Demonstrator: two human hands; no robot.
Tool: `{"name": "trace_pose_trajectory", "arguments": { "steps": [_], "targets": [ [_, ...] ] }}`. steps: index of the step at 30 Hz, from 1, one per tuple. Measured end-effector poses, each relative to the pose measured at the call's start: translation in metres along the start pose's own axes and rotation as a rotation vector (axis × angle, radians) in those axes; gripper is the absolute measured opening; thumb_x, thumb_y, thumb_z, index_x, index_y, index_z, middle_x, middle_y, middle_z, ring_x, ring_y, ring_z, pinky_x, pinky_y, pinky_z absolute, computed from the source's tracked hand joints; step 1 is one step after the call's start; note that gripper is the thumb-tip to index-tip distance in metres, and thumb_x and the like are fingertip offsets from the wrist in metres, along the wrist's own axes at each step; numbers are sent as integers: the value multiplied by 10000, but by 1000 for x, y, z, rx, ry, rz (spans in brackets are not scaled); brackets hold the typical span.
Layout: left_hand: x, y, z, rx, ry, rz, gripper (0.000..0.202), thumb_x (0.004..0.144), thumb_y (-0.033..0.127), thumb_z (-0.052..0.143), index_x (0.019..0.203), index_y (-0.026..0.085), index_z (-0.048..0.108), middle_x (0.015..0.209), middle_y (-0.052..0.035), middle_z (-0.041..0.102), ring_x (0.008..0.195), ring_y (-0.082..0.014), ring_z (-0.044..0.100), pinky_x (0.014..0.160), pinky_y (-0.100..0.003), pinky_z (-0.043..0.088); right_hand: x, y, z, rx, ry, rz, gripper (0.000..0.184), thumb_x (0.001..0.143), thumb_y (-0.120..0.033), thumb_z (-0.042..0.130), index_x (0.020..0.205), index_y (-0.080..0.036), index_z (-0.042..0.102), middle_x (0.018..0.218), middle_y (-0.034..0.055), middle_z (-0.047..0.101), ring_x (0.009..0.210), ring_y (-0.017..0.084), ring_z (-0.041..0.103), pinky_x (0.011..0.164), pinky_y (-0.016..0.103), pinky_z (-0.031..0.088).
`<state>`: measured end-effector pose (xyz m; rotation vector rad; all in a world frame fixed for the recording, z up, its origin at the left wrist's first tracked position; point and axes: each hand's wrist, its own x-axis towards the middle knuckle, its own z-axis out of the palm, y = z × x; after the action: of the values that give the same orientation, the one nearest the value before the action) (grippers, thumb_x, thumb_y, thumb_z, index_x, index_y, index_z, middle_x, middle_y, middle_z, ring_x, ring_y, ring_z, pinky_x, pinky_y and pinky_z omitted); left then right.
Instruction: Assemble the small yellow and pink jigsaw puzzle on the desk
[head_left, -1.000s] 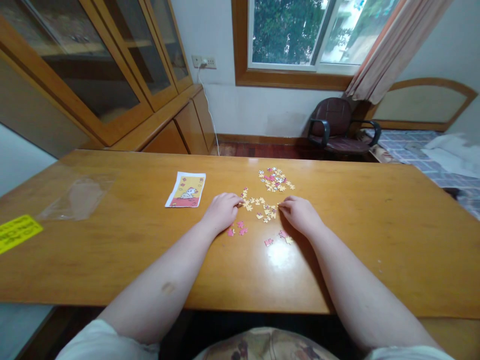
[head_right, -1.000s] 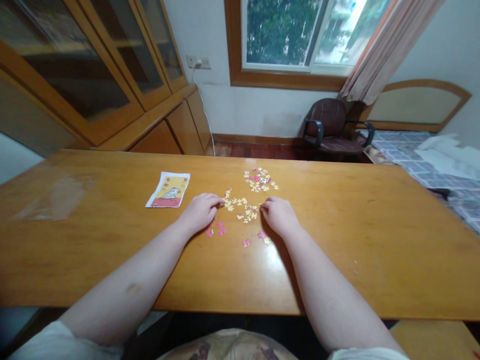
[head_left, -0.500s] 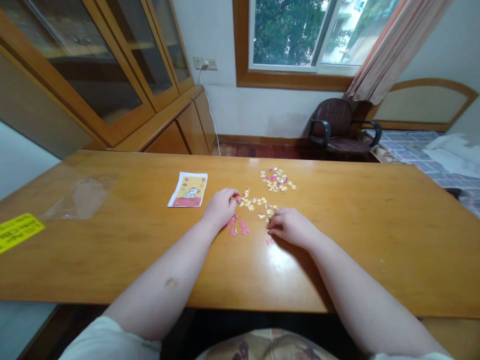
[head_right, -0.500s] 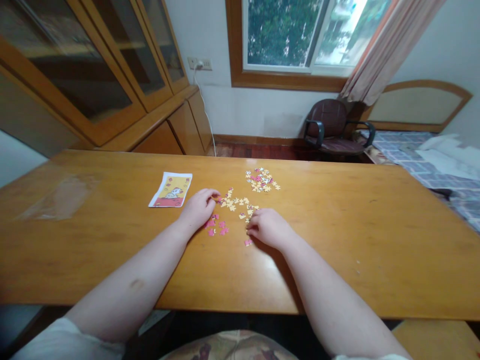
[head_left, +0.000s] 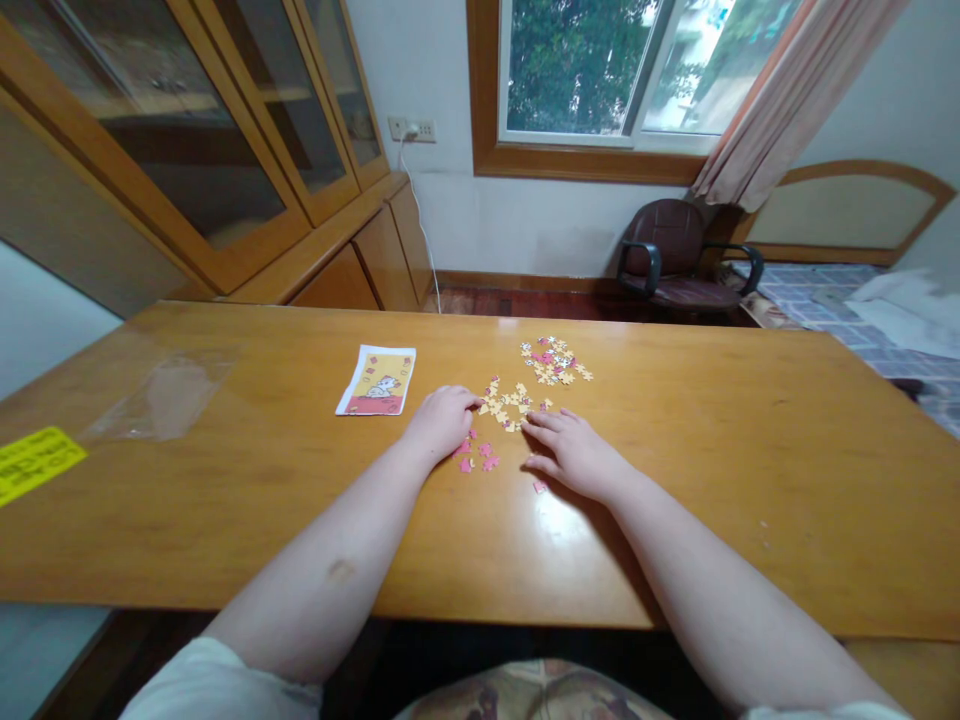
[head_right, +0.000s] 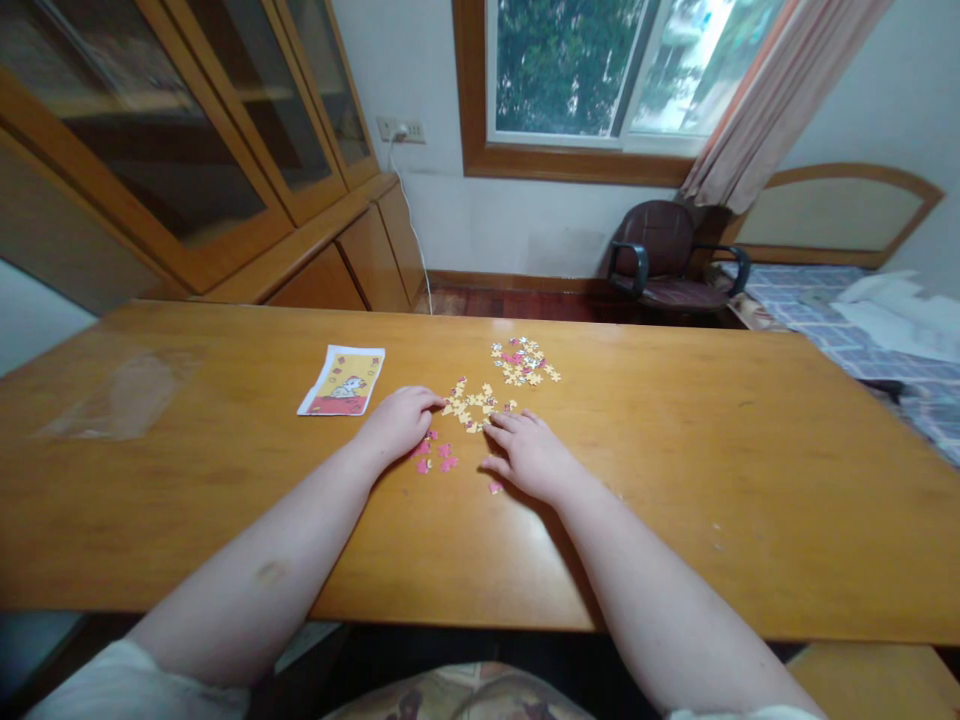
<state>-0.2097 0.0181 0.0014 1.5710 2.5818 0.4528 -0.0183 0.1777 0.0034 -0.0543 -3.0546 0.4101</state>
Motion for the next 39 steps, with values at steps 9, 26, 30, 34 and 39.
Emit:
{"name": "trace_pose_trajectory", "arguments": {
  "steps": [9, 26, 30, 34, 39],
  "targets": [
    [-8, 12, -4, -44, 12, 156, 382, 807, 104, 440, 1095, 199, 672, 1152, -64, 652, 1078, -221, 568, 989, -388, 433, 0, 7, 3, -23, 5, 217, 635, 923, -539, 427, 1430, -156, 411, 1434, 160, 457, 1347, 299, 384, 1127, 554, 209],
    [-10, 7, -10, 242, -6, -80, 344, 796, 130, 436, 971, 211, 721, 855, -88, 720, 863, -259, 631, 923, -481, 443, 9, 15, 5, 51, 131, 156, 503, 950, -466, 410, 1350, -176, 503, 1374, 119, 532, 1289, 254, 445, 1133, 494, 210],
    [-11, 7, -9, 241, 6, -71, 335, 802, 129, 461, 988, 222, 724, 945, -80, 703, 905, -249, 605, 843, -413, 480, 9, 16, 5, 43, 160, 166, 470, 952, -459, 411, 1300, -175, 548, 1313, 117, 580, 1229, 249, 494, 1111, 473, 249],
    [-11, 7, -13, 239, -28, -70, 302, 822, 118, 453, 903, 182, 736, 967, -96, 690, 935, -267, 583, 840, -437, 469, 10, 17, 4, 41, 152, 152, 451, 951, -456, 414, 1268, -178, 573, 1279, 117, 600, 1193, 247, 515, 1094, 458, 273],
    [-13, 19, -15, 184, -87, 33, 277, 820, 128, 447, 848, 171, 719, 924, -90, 695, 911, -250, 596, 843, -414, 477, 11, 19, 5, 59, 198, 163, 438, 957, -443, 407, 1242, -165, 591, 1250, 118, 616, 1172, 249, 525, 1074, 436, 309]
  ]
}}
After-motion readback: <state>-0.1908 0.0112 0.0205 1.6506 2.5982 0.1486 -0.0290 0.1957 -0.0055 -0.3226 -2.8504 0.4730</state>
